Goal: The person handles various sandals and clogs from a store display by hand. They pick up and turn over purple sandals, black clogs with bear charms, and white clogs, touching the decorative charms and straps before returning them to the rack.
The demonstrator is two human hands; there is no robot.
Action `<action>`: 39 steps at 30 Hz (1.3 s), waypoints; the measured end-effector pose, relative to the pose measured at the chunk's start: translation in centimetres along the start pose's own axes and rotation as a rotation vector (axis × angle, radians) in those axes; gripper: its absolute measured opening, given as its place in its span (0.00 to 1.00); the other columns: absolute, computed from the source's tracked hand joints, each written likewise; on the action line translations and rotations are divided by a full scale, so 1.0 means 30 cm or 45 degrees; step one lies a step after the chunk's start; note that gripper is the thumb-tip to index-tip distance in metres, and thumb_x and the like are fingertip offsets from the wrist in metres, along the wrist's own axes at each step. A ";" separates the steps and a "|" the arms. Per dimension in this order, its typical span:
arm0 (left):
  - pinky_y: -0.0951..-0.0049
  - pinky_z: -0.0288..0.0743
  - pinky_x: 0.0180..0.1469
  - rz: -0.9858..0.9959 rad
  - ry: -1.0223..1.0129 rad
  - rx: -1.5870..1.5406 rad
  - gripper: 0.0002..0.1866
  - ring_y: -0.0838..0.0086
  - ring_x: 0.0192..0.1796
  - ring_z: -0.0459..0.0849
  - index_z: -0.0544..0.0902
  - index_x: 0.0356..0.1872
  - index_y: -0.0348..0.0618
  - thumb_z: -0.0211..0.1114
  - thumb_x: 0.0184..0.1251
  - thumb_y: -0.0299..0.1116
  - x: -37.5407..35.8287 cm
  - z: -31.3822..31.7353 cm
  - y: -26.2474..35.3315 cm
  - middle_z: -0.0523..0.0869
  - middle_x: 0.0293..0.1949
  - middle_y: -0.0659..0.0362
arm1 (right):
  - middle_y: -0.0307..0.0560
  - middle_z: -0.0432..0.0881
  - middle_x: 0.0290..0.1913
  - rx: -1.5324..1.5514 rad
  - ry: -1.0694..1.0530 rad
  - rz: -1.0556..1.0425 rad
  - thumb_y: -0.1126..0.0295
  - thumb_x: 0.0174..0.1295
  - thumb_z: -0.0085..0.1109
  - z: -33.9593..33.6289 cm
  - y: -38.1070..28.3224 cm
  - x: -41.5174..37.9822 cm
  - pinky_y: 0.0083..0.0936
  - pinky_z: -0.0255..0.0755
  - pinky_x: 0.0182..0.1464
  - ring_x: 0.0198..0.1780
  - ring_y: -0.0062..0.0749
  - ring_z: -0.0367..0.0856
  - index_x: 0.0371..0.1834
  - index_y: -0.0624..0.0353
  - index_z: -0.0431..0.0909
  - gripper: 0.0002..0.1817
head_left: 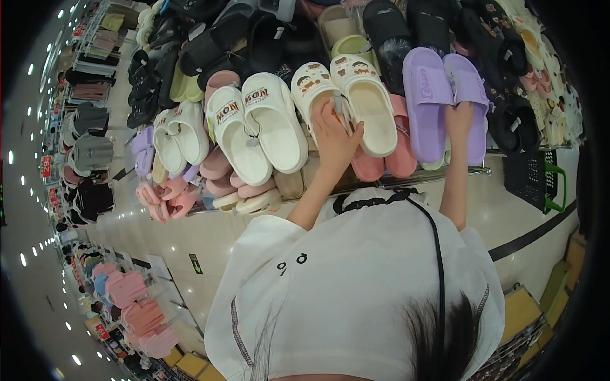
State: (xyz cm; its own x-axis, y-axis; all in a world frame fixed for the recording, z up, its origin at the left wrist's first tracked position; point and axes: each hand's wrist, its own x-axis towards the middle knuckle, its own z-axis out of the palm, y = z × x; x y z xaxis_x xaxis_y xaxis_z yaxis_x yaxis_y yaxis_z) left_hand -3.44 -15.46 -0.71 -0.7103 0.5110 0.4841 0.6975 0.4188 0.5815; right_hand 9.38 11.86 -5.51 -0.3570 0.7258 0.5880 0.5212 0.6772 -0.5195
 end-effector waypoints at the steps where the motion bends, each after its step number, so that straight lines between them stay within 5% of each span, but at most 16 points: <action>1: 0.54 0.59 0.63 -0.025 0.019 0.006 0.39 0.45 0.61 0.64 0.62 0.59 0.29 0.72 0.47 0.34 -0.011 0.011 -0.009 0.65 0.57 0.39 | 0.65 0.81 0.41 -0.200 -0.189 0.064 0.61 0.54 0.63 -0.017 0.009 -0.001 0.42 0.71 0.51 0.44 0.54 0.79 0.48 0.69 0.77 0.23; 3: 0.55 0.61 0.62 -0.182 -0.079 -0.081 0.37 0.45 0.59 0.66 0.63 0.57 0.29 0.72 0.48 0.36 -0.012 0.010 -0.010 0.68 0.55 0.39 | 0.65 0.81 0.39 -0.399 -0.376 0.127 0.60 0.54 0.63 -0.077 -0.016 0.016 0.44 0.70 0.51 0.44 0.56 0.79 0.46 0.69 0.77 0.23; 5: 0.56 0.63 0.60 -0.338 -0.178 -0.173 0.36 0.46 0.57 0.68 0.65 0.54 0.28 0.72 0.49 0.39 -0.004 0.008 -0.009 0.70 0.53 0.39 | 0.62 0.82 0.38 -0.331 -0.904 0.299 0.55 0.54 0.62 -0.173 -0.082 0.062 0.40 0.71 0.49 0.42 0.54 0.80 0.42 0.68 0.78 0.24; 7: 0.56 0.65 0.57 -0.430 -0.386 -0.139 0.36 0.46 0.54 0.71 0.67 0.53 0.27 0.70 0.52 0.45 0.013 -0.002 -0.012 0.74 0.48 0.39 | 0.59 0.82 0.38 -0.108 -0.807 0.343 0.57 0.55 0.62 -0.252 -0.203 0.086 0.38 0.71 0.48 0.41 0.52 0.80 0.41 0.67 0.78 0.22; 11: 0.56 0.67 0.56 -0.414 -0.338 -0.143 0.36 0.45 0.54 0.72 0.68 0.53 0.26 0.69 0.54 0.48 0.051 0.040 -0.050 0.75 0.48 0.38 | 0.53 0.82 0.37 0.536 -0.741 0.310 0.63 0.57 0.62 -0.242 -0.321 0.071 0.34 0.71 0.46 0.40 0.47 0.80 0.39 0.66 0.79 0.16; 13: 0.56 0.68 0.55 -0.606 -0.450 -0.164 0.37 0.44 0.54 0.73 0.68 0.54 0.25 0.67 0.55 0.48 0.092 0.044 -0.057 0.75 0.48 0.37 | 0.51 0.81 0.38 0.488 -0.695 0.177 0.65 0.56 0.62 -0.208 -0.349 0.038 0.33 0.70 0.47 0.40 0.46 0.79 0.38 0.65 0.79 0.14; 17: 0.56 0.69 0.54 -0.581 -0.372 -0.201 0.34 0.44 0.52 0.75 0.70 0.52 0.25 0.66 0.55 0.47 0.099 0.071 -0.085 0.76 0.47 0.36 | 0.47 0.80 0.38 0.322 -0.608 -0.099 0.68 0.54 0.63 -0.178 -0.376 -0.007 0.32 0.67 0.50 0.42 0.41 0.75 0.38 0.62 0.79 0.11; 23: 0.56 0.72 0.49 -0.463 -0.358 -0.026 0.24 0.45 0.46 0.78 0.75 0.45 0.25 0.62 0.58 0.41 0.109 0.045 -0.044 0.76 0.45 0.36 | 0.46 0.80 0.38 0.430 -0.527 -0.083 0.71 0.53 0.63 -0.164 -0.349 -0.020 0.33 0.67 0.50 0.43 0.41 0.75 0.37 0.61 0.80 0.10; 29: 0.55 0.72 0.40 -0.515 -0.321 -0.160 0.18 0.46 0.36 0.80 0.75 0.36 0.25 0.60 0.59 0.37 0.125 -0.016 -0.035 0.79 0.31 0.40 | 0.46 0.81 0.38 0.474 -0.507 -0.009 0.71 0.54 0.62 -0.178 -0.353 -0.027 0.33 0.66 0.50 0.43 0.41 0.76 0.37 0.61 0.80 0.08; 31: 0.56 0.71 0.34 -0.646 -0.123 -0.500 0.16 0.52 0.29 0.80 0.74 0.34 0.26 0.59 0.59 0.34 0.139 -0.046 -0.039 0.78 0.24 0.43 | 0.46 0.81 0.38 0.481 -0.489 -0.010 0.71 0.54 0.62 -0.182 -0.359 -0.032 0.33 0.66 0.50 0.43 0.41 0.76 0.37 0.61 0.80 0.08; 32: 0.64 0.74 0.32 -0.779 -0.232 -0.554 0.14 0.62 0.28 0.81 0.77 0.37 0.28 0.58 0.61 0.33 0.159 -0.076 -0.046 0.80 0.23 0.48 | 0.46 0.81 0.38 0.488 -0.473 -0.013 0.71 0.55 0.62 -0.183 -0.361 -0.032 0.33 0.66 0.50 0.42 0.41 0.76 0.36 0.60 0.80 0.08; 33: 0.64 0.74 0.32 -0.777 -0.233 -0.552 0.14 0.62 0.28 0.81 0.77 0.37 0.28 0.58 0.61 0.33 0.161 -0.095 -0.034 0.80 0.23 0.48 | 0.46 0.81 0.38 0.489 -0.471 -0.011 0.71 0.55 0.62 -0.181 -0.360 -0.033 0.33 0.66 0.50 0.42 0.41 0.76 0.36 0.60 0.80 0.08; 35: 0.70 0.78 0.36 -1.044 -0.040 -1.583 0.14 0.69 0.33 0.83 0.77 0.46 0.32 0.55 0.66 0.33 0.159 -0.133 0.006 0.84 0.31 0.53 | 0.46 0.81 0.37 0.485 -0.467 -0.025 0.70 0.55 0.61 -0.179 -0.355 -0.037 0.33 0.66 0.49 0.42 0.41 0.76 0.36 0.60 0.80 0.07; 39: 0.70 0.79 0.37 -0.980 -0.027 -1.595 0.14 0.69 0.35 0.83 0.77 0.47 0.32 0.55 0.67 0.32 0.154 -0.148 0.007 0.84 0.32 0.53 | 0.46 0.81 0.37 0.490 -0.439 -0.041 0.70 0.56 0.61 -0.175 -0.358 -0.041 0.33 0.65 0.49 0.42 0.41 0.75 0.35 0.59 0.81 0.06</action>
State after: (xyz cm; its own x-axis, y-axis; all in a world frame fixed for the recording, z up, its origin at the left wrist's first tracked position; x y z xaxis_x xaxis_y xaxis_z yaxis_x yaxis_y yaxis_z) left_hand -6.99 -16.35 4.57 -0.8514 0.4834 -0.2036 -0.3873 -0.3177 0.8655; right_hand 8.28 3.06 2.61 -0.6367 0.6576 0.4028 0.2059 0.6484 -0.7329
